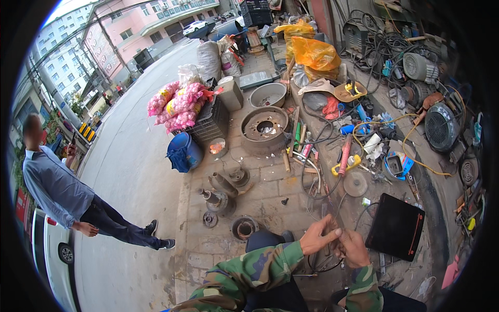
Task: The person sits on a low stool and uses pliers to strip the insulation from a black cable. They then twist the exposed wires and appear to prepare the cable end for connection.
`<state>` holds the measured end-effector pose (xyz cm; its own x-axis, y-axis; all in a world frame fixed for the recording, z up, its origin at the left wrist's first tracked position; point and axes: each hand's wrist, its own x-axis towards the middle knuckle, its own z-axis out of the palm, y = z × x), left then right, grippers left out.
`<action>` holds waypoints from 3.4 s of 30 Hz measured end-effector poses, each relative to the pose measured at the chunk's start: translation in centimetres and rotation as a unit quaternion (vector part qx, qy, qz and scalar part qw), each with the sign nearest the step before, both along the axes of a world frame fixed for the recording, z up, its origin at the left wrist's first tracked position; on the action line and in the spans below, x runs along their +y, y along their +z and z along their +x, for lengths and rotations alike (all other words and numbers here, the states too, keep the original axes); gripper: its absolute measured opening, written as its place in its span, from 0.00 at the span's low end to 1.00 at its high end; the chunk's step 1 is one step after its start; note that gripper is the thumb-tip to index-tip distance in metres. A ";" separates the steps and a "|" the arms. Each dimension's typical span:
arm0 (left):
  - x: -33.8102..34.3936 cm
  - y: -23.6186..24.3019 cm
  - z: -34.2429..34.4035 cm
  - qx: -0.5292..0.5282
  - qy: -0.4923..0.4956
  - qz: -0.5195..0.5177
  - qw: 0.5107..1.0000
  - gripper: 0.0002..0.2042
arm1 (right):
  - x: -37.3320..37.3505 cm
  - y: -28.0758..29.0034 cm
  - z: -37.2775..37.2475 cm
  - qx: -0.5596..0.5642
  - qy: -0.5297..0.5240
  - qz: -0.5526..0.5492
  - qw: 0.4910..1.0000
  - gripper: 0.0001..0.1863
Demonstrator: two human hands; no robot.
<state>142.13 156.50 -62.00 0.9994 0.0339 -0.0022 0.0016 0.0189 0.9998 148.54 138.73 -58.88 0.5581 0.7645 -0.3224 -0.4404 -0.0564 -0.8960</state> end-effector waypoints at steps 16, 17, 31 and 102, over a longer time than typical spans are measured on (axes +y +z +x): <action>0.6 1.6 0.7 -0.054 0.154 0.320 0.933 0.15 | 3.7 -2.7 -1.3 -0.213 -0.121 -0.057 0.968 0.19; 0.9 1.9 0.6 -0.054 0.168 0.355 0.918 0.15 | 4.0 -3.1 -1.1 -0.249 -0.121 -0.061 0.959 0.18; 7.0 3.7 -0.6 0.019 -0.011 0.346 0.938 0.20 | 7.8 0.9 1.0 -0.372 0.049 -0.049 0.926 0.11; 4.0 -0.6 2.6 0.008 0.148 -0.160 0.976 0.07 | 9.1 -3.9 1.5 -0.164 -0.129 0.046 0.977 0.20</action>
<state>144.70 160.49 -62.56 0.9458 0.3159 -0.0749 -0.0362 0.3319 0.9426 150.08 147.79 -62.81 0.7984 0.6014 -0.0302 -0.1174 0.1063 -0.9874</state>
